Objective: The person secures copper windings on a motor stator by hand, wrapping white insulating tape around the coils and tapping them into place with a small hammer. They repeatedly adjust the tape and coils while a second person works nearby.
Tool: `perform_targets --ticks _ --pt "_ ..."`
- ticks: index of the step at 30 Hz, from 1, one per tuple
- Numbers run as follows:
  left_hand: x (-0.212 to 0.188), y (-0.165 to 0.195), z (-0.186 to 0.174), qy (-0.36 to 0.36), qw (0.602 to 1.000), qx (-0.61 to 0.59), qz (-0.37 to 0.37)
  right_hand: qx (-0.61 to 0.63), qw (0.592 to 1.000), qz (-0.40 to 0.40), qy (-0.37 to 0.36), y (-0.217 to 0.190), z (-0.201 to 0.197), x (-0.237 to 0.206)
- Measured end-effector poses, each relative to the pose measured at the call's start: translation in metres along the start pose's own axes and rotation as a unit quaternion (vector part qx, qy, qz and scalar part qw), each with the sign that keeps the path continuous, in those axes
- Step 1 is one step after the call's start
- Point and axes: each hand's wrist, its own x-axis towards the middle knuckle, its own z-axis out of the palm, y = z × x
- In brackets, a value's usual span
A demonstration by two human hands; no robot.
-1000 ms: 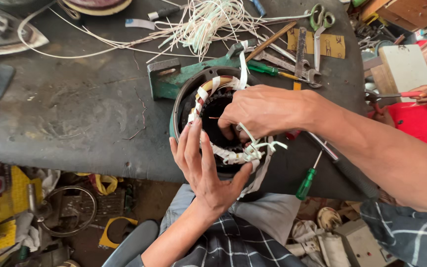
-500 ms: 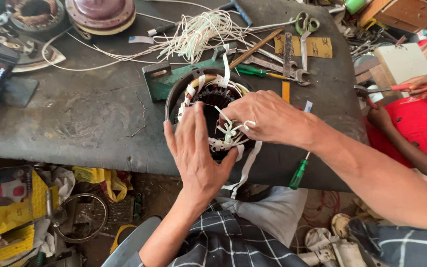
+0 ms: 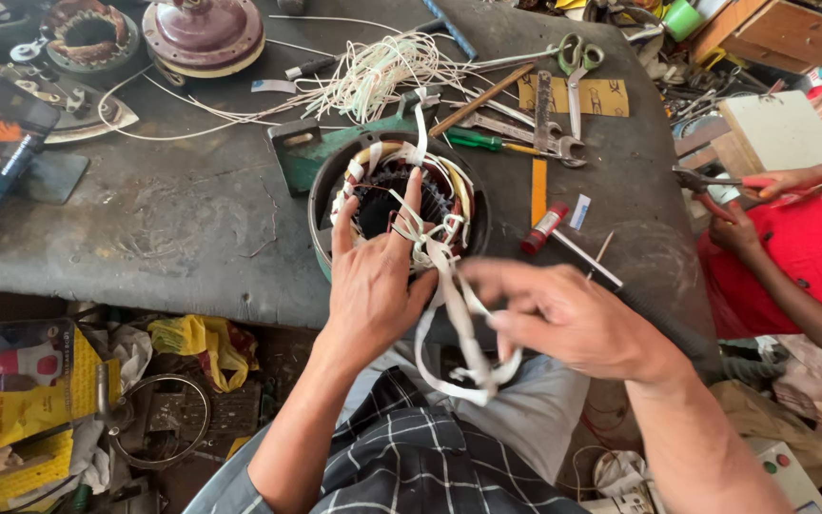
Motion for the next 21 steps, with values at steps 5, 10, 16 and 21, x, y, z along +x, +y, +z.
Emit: perform_targets --ticks 5,10,16,21 --pt "0.001 0.007 0.0 0.0 0.999 0.032 0.028 -0.066 0.994 -0.069 0.052 0.026 0.006 -0.013" --pt "0.0 0.014 0.001 -0.027 0.999 0.039 0.019 -0.302 0.897 -0.164 0.277 0.048 0.022 0.004" --pt "0.001 0.018 0.004 -0.014 0.999 0.036 0.025 -0.293 0.914 -0.13 0.248 0.056 0.012 0.018" --pt "0.001 0.021 0.007 -0.038 0.998 0.042 -0.018 -0.183 0.934 -0.173 0.252 0.066 0.005 0.016"
